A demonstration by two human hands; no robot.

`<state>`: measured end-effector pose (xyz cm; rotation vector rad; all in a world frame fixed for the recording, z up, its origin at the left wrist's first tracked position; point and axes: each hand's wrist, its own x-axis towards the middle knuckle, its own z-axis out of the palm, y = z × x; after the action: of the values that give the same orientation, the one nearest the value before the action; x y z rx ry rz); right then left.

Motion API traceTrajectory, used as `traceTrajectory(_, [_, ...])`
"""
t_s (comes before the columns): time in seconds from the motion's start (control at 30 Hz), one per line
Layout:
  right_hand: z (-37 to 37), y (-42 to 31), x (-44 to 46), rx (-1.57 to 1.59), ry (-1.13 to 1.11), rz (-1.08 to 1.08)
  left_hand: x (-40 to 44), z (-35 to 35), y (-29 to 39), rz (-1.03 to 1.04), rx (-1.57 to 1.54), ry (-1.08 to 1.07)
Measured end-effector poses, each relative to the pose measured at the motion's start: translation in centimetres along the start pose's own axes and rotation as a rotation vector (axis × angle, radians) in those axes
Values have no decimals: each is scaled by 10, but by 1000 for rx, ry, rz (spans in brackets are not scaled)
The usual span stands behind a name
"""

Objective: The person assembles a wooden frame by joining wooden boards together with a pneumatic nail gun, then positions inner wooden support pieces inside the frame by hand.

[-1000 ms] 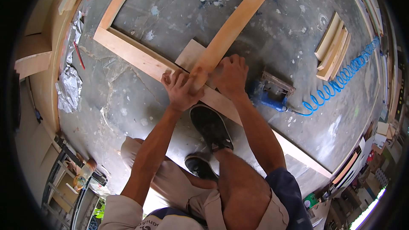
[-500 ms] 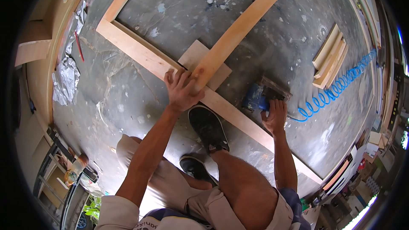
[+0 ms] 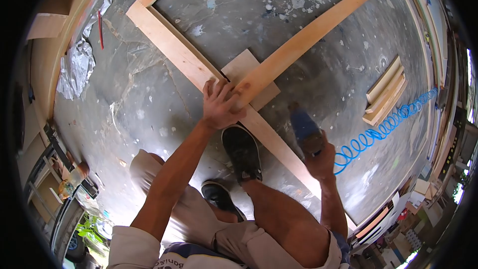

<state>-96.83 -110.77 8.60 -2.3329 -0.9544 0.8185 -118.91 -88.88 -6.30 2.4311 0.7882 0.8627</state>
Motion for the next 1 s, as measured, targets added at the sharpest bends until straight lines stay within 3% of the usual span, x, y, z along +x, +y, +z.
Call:
traceTrajectory(0.23, [54, -38, 8, 83, -267, 49, -2, -1, -1, -22, -24, -25])
traceTrajectory(0.87, [68, -59, 12, -75, -216, -60, 1, -4, 2, -38, -52, -30])
traceTrajectory(1.0, [64, -63, 13, -130, -345, 10, 1, -5, 2, -34, -37, -44])
